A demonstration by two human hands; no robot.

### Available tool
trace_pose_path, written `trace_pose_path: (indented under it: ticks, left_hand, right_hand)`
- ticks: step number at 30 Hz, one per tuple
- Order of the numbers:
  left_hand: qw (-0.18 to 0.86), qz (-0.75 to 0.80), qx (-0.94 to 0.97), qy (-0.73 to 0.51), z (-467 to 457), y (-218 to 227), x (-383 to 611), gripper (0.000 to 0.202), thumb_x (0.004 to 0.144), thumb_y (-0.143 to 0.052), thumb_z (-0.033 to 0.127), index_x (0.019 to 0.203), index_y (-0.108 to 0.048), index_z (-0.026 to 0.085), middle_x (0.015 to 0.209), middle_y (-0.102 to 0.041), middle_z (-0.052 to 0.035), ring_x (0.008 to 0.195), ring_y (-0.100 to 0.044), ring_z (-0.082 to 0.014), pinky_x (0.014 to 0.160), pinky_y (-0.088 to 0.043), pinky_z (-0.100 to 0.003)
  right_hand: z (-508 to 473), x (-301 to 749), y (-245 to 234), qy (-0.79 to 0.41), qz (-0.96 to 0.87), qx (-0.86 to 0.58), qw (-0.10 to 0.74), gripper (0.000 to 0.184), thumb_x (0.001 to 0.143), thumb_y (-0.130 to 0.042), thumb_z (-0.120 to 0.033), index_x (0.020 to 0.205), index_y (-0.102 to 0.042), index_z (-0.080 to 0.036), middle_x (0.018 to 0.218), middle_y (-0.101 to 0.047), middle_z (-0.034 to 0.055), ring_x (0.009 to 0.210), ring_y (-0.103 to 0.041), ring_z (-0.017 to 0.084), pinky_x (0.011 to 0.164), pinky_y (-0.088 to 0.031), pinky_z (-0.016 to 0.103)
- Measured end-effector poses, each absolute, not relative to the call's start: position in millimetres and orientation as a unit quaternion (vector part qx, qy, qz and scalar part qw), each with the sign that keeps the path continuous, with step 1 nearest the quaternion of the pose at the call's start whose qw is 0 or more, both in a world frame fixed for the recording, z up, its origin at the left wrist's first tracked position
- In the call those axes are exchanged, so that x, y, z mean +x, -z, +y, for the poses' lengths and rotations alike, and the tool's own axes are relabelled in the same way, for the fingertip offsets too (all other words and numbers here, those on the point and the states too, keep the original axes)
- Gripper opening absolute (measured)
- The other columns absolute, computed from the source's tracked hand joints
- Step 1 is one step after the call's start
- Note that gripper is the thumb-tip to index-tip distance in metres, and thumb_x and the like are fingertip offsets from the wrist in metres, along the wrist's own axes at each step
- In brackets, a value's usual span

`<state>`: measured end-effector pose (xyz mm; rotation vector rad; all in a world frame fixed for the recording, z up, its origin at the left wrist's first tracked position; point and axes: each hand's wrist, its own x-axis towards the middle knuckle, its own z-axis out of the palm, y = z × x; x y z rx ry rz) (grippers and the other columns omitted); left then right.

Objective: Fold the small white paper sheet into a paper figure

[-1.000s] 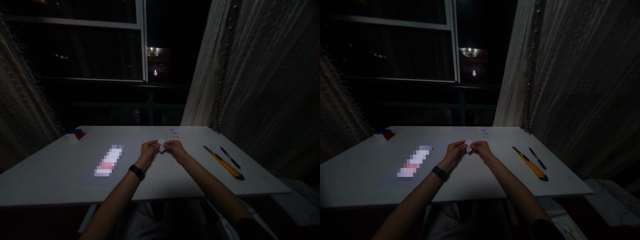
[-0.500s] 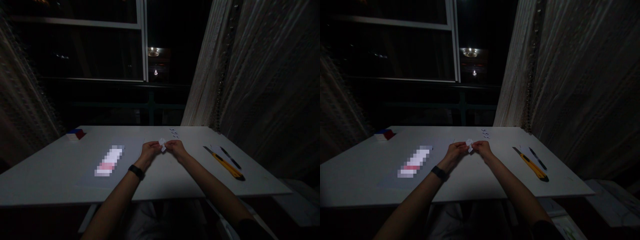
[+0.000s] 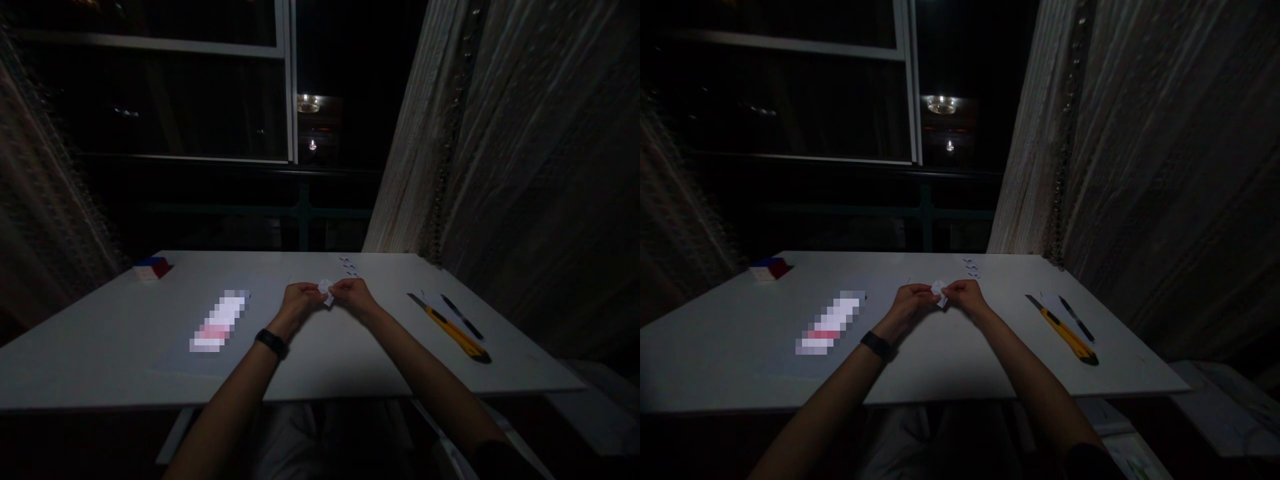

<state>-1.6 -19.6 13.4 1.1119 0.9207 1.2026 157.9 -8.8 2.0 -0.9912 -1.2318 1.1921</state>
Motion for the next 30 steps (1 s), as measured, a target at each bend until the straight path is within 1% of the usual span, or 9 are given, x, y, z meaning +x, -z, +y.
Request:
trace_pose_path:
  ticks: [5, 8, 10, 13, 15, 17, 21, 27, 30]
  left_hand:
    - [0.581, 0.375, 0.523, -0.499, -19.8, -14.9, -1.8, 0.032, 0.048, -0.079, 0.026, 0.071, -0.069, 0.007, 0.066, -0.067, -0.0094, 0.057, -0.058, -0.0139, 0.055, -0.043, -0.025]
    - [0.510, 0.418, 0.533, -0.530, -15.8, -10.2, 0.0, 0.029, 0.051, -0.076, 0.032, 0.065, -0.069, 0.008, 0.061, -0.065, -0.0081, 0.053, -0.055, -0.0128, 0.052, -0.041, -0.024]
    - [0.468, 0.448, 0.538, -0.540, -12.2, -5.4, 1.3, 0.030, 0.052, -0.074, 0.034, 0.065, -0.069, 0.008, 0.062, -0.066, -0.0082, 0.054, -0.055, -0.0135, 0.052, -0.040, -0.024]
    - [0.417, 0.486, 0.558, -0.527, -8.1, 0.7, 2.5, 0.030, 0.050, -0.074, 0.036, 0.065, -0.070, 0.010, 0.062, -0.066, -0.0067, 0.055, -0.057, -0.0146, 0.052, -0.040, -0.024]
    - [0.398, 0.502, 0.574, -0.511, -7.3, 2.5, 2.3, 0.029, 0.049, -0.074, 0.036, 0.064, -0.070, 0.011, 0.060, -0.066, -0.0056, 0.055, -0.057, -0.0149, 0.051, -0.039, -0.024]
    - [0.397, 0.505, 0.587, -0.494, -8.0, 2.5, 1.6, 0.029, 0.050, -0.074, 0.036, 0.063, -0.070, 0.011, 0.057, -0.065, -0.0051, 0.054, -0.056, -0.0146, 0.050, -0.038, -0.024]
    - [0.437, 0.471, 0.608, -0.466, -10.7, -0.1, 0.6, 0.027, 0.053, -0.072, 0.036, 0.063, -0.070, 0.010, 0.057, -0.064, -0.0051, 0.052, -0.054, -0.0132, 0.050, -0.037, -0.023]
    - [0.431, 0.459, 0.607, -0.485, -12.7, -3.6, 4.3, 0.032, 0.049, -0.077, 0.030, 0.074, -0.070, 0.010, 0.069, -0.068, -0.0083, 0.061, -0.059, -0.0154, 0.055, -0.043, -0.024]
    - [0.451, 0.445, 0.597, -0.493, -14.9, -5.0, 7.5, 0.030, 0.048, -0.077, 0.025, 0.072, -0.070, 0.010, 0.069, -0.068, -0.0084, 0.061, -0.060, -0.0155, 0.055, -0.044, -0.024]
  right_hand:
    - [-7.3, 157.4, -1.9, -0.465, -0.538, -0.429, 0.557, 0.027, 0.046, -0.078, -0.033, 0.055, -0.065, -0.011, 0.051, -0.060, 0.0019, 0.048, -0.050, 0.010, 0.051, -0.037, 0.026]
    - [-11.3, 155.3, -4.6, -0.462, -0.557, -0.431, 0.539, 0.028, 0.046, -0.078, -0.033, 0.056, -0.064, -0.011, 0.054, -0.060, 0.0022, 0.049, -0.052, 0.011, 0.052, -0.038, 0.026]
    - [-14.5, 154.3, -5.5, -0.473, -0.563, -0.426, 0.527, 0.030, 0.044, -0.079, -0.031, 0.059, -0.063, -0.012, 0.055, -0.061, 0.0015, 0.050, -0.053, 0.012, 0.052, -0.039, 0.026]
    - [-17.0, 153.9, -3.7, -0.496, -0.573, -0.416, 0.502, 0.034, 0.042, -0.080, -0.030, 0.064, -0.063, -0.012, 0.056, -0.061, 0.0007, 0.051, -0.054, 0.012, 0.053, -0.040, 0.026]
    - [-16.3, 154.5, -0.6, -0.496, -0.592, -0.415, 0.482, 0.032, 0.044, -0.079, -0.031, 0.063, -0.063, -0.011, 0.056, -0.061, 0.0012, 0.051, -0.054, 0.012, 0.052, -0.040, 0.025]
    - [-14.3, 155.7, 3.0, -0.481, -0.611, -0.422, 0.466, 0.030, 0.046, -0.078, -0.033, 0.059, -0.062, -0.011, 0.054, -0.060, 0.0011, 0.050, -0.052, 0.011, 0.050, -0.039, 0.024]
    - [-9.9, 158.4, 8.2, -0.446, -0.627, -0.448, 0.455, 0.029, 0.044, -0.077, -0.032, 0.051, -0.059, -0.011, 0.048, -0.056, -0.0005, 0.046, -0.048, 0.010, 0.047, -0.036, 0.023]
    - [-8.0, 158.2, 9.7, -0.420, -0.623, -0.487, 0.446, 0.019, 0.043, -0.073, -0.024, 0.050, -0.060, -0.012, 0.045, -0.053, -0.0026, 0.043, -0.044, 0.008, 0.045, -0.033, 0.022]
    - [-8.6, 155.7, 9.6, -0.415, -0.621, -0.503, 0.435, 0.017, 0.042, -0.072, -0.020, 0.047, -0.058, -0.012, 0.043, -0.052, -0.0039, 0.043, -0.042, 0.007, 0.044, -0.032, 0.021]
